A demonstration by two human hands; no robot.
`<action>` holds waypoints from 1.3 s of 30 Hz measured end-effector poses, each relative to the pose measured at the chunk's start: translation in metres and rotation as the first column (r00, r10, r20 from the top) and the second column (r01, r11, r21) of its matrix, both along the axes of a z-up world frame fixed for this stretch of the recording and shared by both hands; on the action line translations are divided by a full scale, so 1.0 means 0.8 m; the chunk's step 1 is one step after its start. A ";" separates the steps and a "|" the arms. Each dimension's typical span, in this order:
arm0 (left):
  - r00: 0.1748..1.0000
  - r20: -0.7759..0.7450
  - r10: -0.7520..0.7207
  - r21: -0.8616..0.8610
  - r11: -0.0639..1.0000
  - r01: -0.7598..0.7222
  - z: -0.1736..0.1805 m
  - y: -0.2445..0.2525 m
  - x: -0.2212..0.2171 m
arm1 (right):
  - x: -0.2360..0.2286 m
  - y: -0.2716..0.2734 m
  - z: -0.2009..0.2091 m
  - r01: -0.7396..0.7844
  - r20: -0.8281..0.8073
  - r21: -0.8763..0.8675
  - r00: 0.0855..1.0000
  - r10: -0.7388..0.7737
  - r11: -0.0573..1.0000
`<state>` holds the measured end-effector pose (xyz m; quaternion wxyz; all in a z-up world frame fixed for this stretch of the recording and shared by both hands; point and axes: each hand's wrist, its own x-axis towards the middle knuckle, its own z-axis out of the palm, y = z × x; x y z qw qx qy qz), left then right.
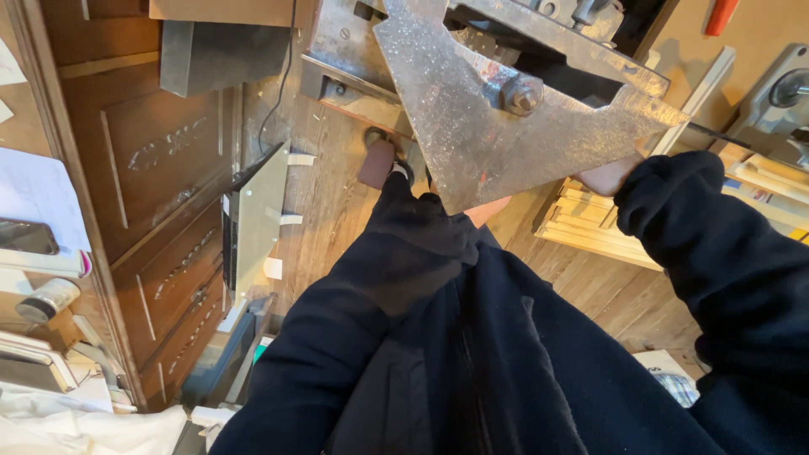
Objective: Sorting and preparing wooden components for picture frames in a workshop.
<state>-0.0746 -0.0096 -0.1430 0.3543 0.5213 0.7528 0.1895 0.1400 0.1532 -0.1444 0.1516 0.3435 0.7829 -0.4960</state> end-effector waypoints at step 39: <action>0.944 -0.316 -0.099 0.133 0.980 0.147 0.092 0.009 0.037 | -0.018 -0.010 0.062 -0.014 0.384 -0.133 0.921 0.065 0.991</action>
